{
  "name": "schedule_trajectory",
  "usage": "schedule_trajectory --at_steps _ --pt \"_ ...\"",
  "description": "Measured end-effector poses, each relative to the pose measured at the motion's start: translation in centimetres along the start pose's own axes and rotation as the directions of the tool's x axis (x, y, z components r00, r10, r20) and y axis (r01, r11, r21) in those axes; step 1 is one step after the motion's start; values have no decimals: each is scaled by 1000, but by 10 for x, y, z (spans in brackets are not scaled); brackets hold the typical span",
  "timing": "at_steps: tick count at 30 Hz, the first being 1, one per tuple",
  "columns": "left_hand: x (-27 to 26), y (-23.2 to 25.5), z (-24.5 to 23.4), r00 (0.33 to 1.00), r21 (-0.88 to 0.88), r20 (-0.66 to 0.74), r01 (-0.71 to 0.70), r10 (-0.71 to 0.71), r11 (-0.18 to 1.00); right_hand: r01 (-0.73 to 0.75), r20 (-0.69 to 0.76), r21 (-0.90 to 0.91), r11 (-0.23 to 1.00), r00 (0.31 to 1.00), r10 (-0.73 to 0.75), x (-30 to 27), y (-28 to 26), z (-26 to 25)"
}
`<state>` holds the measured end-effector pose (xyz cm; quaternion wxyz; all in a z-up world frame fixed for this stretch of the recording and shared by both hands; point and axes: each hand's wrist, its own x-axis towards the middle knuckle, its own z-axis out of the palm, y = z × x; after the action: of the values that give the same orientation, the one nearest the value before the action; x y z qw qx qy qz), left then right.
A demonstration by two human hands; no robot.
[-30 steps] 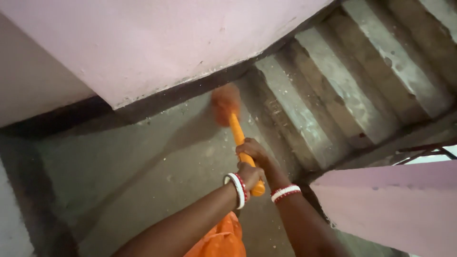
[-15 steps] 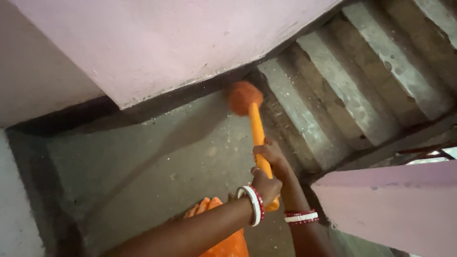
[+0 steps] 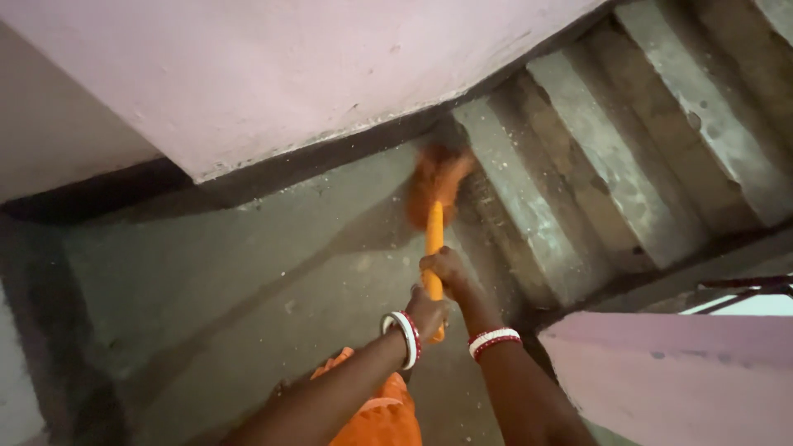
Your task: The person sweeps the floor at the base of the stairs using a broom.
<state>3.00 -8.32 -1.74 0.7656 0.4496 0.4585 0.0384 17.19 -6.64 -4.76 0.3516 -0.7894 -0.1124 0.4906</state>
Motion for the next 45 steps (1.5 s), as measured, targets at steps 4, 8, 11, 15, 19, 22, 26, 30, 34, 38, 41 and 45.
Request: schedule_trajectory --at_steps 4,8,11,15,19,22,26,30,34,38,41,45 --pt "-7 -9 -3 1000 -89 -9 -6 5 996 44 36 -132 990 999 -40 3 0 14" --pt "-30 2 2 995 -242 -49 72 -87 967 121 166 -264 957 983 -79 -8 -16 22" --pt "-56 19 5 986 -326 -62 125 -153 937 87 239 -313 946 971 -10 -24 -32 30" --pt "-85 36 3 977 -309 -78 166 -199 936 95 275 -327 940 961 -1 -58 -44 35" --pt "-101 40 11 986 -319 -75 118 -149 940 6 237 -180 984 971 37 -99 -52 30" --pt "-107 43 21 996 -228 -17 76 -82 971 843 409 -243 480 538 -737 -134 -49 7" --pt "-129 54 41 999 -147 1 48 -49 988 999 266 -24 34 39 -963 -193 -35 -15" --pt "-156 74 52 999 -43 32 -20 21 999 977 366 -133 165 203 -908 -198 -39 -35" --pt "-161 93 47 1000 -124 17 -6 8 992 975 478 -191 116 195 -856 -141 -31 -55" --pt "-137 84 32 999 -141 16 -37 40 989 979 607 -174 -104 24 -795 -48 -24 -58" --pt "-109 64 18 999 -137 -27 -31 28 990 264 151 -156 952 959 -241 -9 6 -24" --pt "-78 33 -3 1000 -202 -20 -5 1 979 71 77 -305 950 996 -50 4 33 8"
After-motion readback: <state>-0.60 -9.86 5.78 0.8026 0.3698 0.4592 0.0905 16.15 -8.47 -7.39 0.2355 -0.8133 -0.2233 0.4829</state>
